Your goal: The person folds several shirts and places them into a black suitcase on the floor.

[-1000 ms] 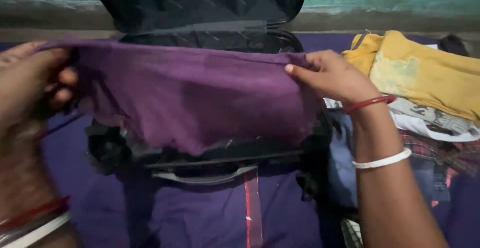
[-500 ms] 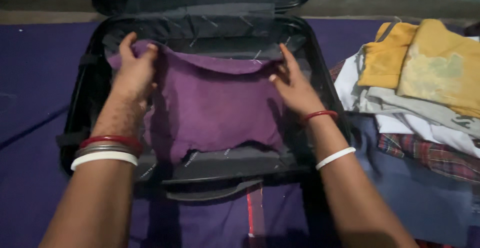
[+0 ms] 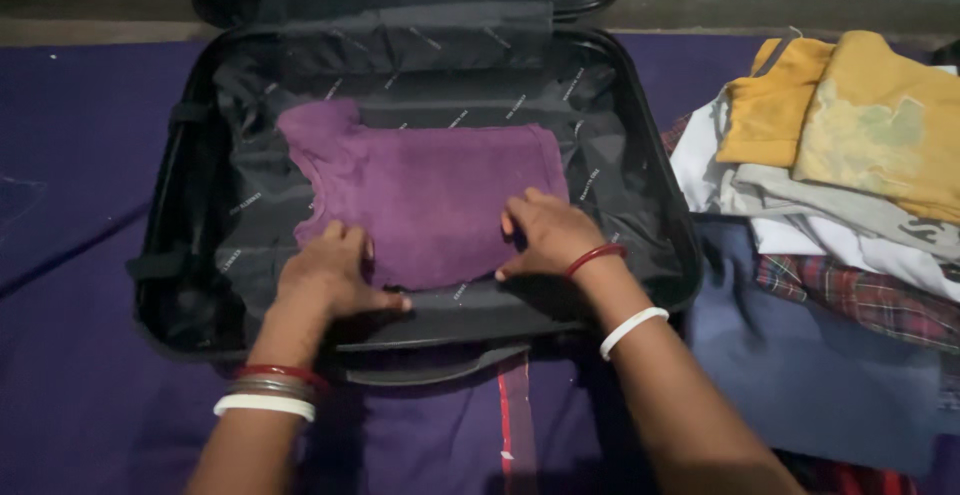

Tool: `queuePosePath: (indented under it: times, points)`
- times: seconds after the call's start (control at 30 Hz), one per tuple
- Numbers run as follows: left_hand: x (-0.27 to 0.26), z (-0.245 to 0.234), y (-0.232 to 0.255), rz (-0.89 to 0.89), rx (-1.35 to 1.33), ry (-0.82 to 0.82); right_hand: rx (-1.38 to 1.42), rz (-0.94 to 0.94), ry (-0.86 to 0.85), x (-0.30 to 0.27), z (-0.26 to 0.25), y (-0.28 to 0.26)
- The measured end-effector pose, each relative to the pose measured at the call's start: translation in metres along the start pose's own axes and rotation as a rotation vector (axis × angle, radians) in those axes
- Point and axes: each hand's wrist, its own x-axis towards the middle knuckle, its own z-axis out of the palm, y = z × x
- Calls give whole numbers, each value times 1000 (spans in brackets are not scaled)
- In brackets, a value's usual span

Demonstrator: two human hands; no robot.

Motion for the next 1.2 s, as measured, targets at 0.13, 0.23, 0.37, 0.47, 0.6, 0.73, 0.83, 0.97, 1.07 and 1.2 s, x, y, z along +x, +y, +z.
queuePosePath:
  times: [0.13,0.23,0.37,0.47,0.6,0.73,0.83,0.97,1.07,1.2]
  points:
    - [3,22,-1,-28,159,116,-150,11,0,-5,15,-5]
    - [15,32,-12,-8,148,233,-232,4,177,-6,26,-4]
    - [12,25,-21,-82,30,242,-201,-18,312,-9,21,2]
    - [-1,14,-23,-127,28,471,-127,-22,397,-14,8,3]
    - [-17,3,-32,-121,43,617,-58,-56,566,-25,-12,2]
    - [-16,2,-48,-12,-137,807,19,-39,588,-30,-27,1]
    - [-8,-3,-62,184,-333,940,69,-58,645,-33,-33,7]
    - [-11,-21,-68,387,-706,722,220,-36,638,-33,-41,23]
    - [-14,-41,-69,344,-803,513,394,-74,587,-39,-51,37]
    - [-19,-57,-67,331,-742,291,651,-332,404,-53,-67,52]
